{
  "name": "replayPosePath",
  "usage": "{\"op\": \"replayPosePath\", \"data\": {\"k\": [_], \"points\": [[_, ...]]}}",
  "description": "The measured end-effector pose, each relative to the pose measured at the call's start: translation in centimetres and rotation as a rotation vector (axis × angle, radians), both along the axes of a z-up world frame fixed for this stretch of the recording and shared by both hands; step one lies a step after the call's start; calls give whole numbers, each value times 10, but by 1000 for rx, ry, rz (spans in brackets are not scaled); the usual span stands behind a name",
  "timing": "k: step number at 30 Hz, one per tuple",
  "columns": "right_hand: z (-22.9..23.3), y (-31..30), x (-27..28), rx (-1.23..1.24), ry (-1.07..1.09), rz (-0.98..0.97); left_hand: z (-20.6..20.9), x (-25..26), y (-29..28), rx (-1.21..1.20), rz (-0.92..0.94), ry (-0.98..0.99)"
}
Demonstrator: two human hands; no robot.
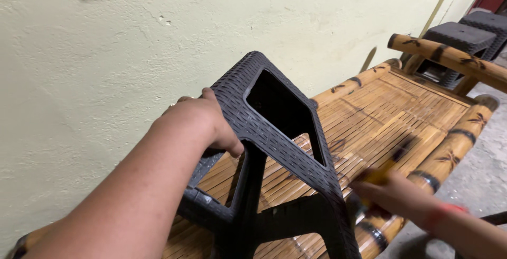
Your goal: The person uses a paintbrush to dust a black plastic stool placed on a bamboo bench. They brush the top surface, sides, and legs of the stool, rotating it to access different areas.
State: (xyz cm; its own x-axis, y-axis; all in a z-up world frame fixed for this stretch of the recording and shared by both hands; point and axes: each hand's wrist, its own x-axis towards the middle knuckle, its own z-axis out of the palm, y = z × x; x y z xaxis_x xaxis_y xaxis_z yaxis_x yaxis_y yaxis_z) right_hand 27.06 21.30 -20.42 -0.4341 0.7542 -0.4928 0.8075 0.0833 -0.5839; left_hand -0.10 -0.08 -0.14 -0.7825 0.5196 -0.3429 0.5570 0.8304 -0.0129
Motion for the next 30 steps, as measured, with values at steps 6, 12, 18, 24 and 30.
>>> {"op": "replayPosePath", "data": {"k": [6,12,18,24,30], "points": [[95,-29,-96,-243,546,-73,1,2,-1,2,4,8],[98,-31,-109,-438,871,-86,13,17,-14,16,-85,100],[14,-25,-24,-523,683,-364,1,41,-10,315,-423,254],[0,-56,37,-495,508,-509,-123,99,36,519,-161,-670],[11,-88,82,-562,563,-546,-213,111,65,829,382,-785]]}}
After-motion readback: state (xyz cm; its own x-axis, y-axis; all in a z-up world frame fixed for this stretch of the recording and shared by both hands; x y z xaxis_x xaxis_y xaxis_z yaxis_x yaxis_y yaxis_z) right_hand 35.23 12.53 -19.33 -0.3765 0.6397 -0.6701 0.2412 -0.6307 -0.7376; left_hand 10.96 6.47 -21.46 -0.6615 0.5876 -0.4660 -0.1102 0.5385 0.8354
